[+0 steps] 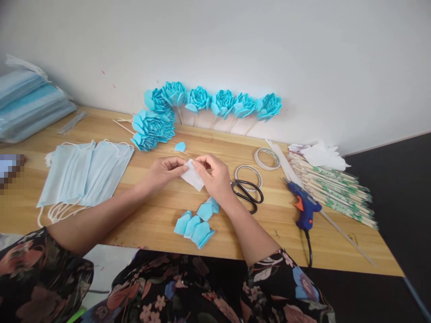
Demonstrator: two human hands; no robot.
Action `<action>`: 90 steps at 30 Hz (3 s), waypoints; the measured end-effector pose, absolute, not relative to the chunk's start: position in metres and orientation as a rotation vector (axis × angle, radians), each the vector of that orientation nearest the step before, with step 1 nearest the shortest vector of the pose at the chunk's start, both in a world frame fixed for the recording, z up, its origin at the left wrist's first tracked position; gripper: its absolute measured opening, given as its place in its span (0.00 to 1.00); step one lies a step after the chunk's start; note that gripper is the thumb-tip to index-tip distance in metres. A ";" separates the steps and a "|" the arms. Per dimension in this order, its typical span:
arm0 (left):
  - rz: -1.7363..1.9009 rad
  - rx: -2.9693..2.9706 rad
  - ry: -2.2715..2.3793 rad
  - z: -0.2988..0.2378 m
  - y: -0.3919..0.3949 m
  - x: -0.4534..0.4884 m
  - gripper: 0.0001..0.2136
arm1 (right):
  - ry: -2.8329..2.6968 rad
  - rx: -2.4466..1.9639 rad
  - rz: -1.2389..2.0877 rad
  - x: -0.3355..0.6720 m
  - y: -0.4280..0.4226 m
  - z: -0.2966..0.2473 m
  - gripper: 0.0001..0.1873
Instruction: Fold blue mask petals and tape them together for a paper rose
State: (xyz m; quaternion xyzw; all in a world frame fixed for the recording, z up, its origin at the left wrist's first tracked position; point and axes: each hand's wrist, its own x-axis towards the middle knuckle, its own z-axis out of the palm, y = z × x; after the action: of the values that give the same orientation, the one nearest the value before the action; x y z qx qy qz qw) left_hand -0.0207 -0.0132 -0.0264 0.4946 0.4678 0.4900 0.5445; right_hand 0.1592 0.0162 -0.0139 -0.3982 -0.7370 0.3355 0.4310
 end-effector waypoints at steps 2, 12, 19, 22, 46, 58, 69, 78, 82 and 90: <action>1.158 1.132 1.106 -0.028 -0.010 -0.024 0.17 | -1.823 -0.993 0.840 0.160 0.016 -0.013 0.09; 1.041 1.628 1.134 -0.021 -0.012 -0.028 0.14 | -1.993 -0.860 0.758 0.161 0.017 -0.017 0.06; 1.167 1.951 1.167 -0.018 -0.012 -0.030 0.06 | -2.056 -0.797 0.712 0.161 0.016 -0.017 0.07; 1.101 1.860 1.158 -0.021 -0.013 -0.028 0.10 | -2.077 -0.783 0.716 0.161 0.016 -0.017 0.06; 1.324 0.882 1.046 -0.024 -0.008 -0.028 0.21 | -2.033 -0.804 0.571 0.165 0.023 -0.022 0.03; 1.328 0.861 0.992 -0.026 -0.007 -0.029 0.21 | -2.003 -0.832 0.634 0.164 0.024 -0.021 0.03; 1.272 0.965 1.080 -0.027 -0.009 -0.028 0.20 | -1.846 -0.922 0.823 0.163 0.022 -0.024 0.04; 1.251 0.937 1.010 -0.027 -0.008 -0.028 0.23 | -1.764 -0.951 0.843 0.161 0.024 -0.030 0.08; 1.229 0.967 0.966 -0.023 -0.009 -0.027 0.28 | -1.741 -0.951 0.876 0.160 0.024 -0.030 0.15; 1.303 1.025 1.046 -0.027 -0.007 -0.026 0.23 | -1.775 -0.959 0.883 0.160 0.023 -0.030 0.19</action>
State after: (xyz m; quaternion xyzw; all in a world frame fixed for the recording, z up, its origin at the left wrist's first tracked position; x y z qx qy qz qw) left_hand -0.0261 -0.0067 -0.0265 0.4344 0.4432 0.5522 0.5567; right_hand 0.1597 0.0227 -0.0296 -0.3884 -0.7187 0.3574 0.4526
